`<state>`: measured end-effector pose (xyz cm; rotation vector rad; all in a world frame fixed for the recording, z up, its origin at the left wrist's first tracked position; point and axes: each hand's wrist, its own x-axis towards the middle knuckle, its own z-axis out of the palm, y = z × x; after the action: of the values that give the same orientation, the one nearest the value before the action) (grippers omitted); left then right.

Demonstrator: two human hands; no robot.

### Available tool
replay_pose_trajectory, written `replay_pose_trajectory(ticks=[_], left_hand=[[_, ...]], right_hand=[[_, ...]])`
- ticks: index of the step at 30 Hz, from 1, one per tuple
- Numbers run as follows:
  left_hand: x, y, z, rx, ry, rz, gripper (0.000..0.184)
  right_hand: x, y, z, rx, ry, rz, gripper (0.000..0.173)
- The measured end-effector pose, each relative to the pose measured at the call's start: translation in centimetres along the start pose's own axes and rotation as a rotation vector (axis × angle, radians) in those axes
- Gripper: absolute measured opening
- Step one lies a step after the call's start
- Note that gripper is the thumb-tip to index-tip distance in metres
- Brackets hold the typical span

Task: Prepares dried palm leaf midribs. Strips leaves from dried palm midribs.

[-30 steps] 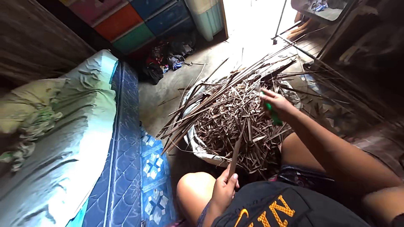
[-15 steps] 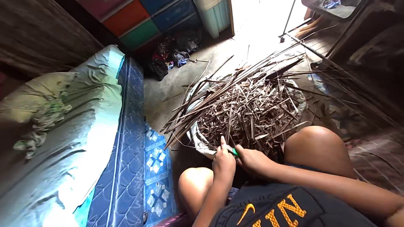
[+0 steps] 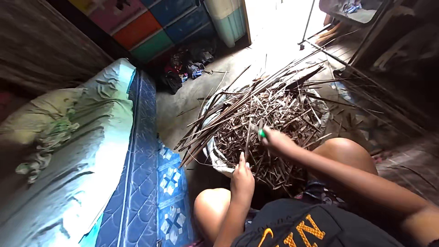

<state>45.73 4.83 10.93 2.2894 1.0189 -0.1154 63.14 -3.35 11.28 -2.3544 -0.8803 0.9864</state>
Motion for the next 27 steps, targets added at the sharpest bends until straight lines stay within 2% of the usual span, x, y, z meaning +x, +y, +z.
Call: replay_pose_trajectory(ticks=[2,4,8,12,14,16,18,20,22,23,27], left_hand=[[0.1,0.2,-0.1,0.001,-0.011,0.004,0.043],[0.0,0.5,-0.1,-0.013,-0.007,0.031,0.037],[0.0,0.2,0.4,-0.089,-0.027,0.068,0.045],[-0.8,-0.2,0.3,-0.171,-0.043,0.092,0.045],[-0.8,-0.7,0.3,-0.203,-0.013,0.107,0.044],[-0.5,-1.1,0.2,-0.233,-0.017,0.098,0.043],[-0.2,-1.3,0.0,-0.300,-0.069,0.073,0.043],[0.1,-1.5,0.1,-0.472,-0.132,0.061,0.041],[0.2,-1.5,0.1,-0.676,-0.208,0.044,0.038],[0.0,-1.5,0.0,-0.764,-0.255,0.023,0.040],[-1.0,-2.1,-0.1,-0.915,-0.392,0.004,0.045]], right_hand=[[-3.0,-1.5,2.2,-0.059,-0.155,-0.097,0.033],[-4.1,-2.0,3.8,-0.132,-0.209,-0.124,0.032],[-1.5,-0.9,3.2,-0.213,-0.016,-0.075,0.033],[3.3,2.0,-0.9,-0.115,0.205,0.144,0.033],[3.9,2.8,-2.5,-0.077,0.247,0.162,0.031],[2.0,1.6,-2.4,-0.071,0.165,0.088,0.032],[-1.0,0.1,-0.5,-0.083,0.000,-0.034,0.033],[-3.1,-0.7,1.9,-0.124,-0.109,-0.148,0.031],[-3.5,-0.4,3.1,-0.167,-0.091,-0.204,0.030],[-3.1,-0.1,2.9,-0.182,-0.047,-0.189,0.031],[1.9,2.9,-1.5,-0.080,0.146,0.076,0.034]])
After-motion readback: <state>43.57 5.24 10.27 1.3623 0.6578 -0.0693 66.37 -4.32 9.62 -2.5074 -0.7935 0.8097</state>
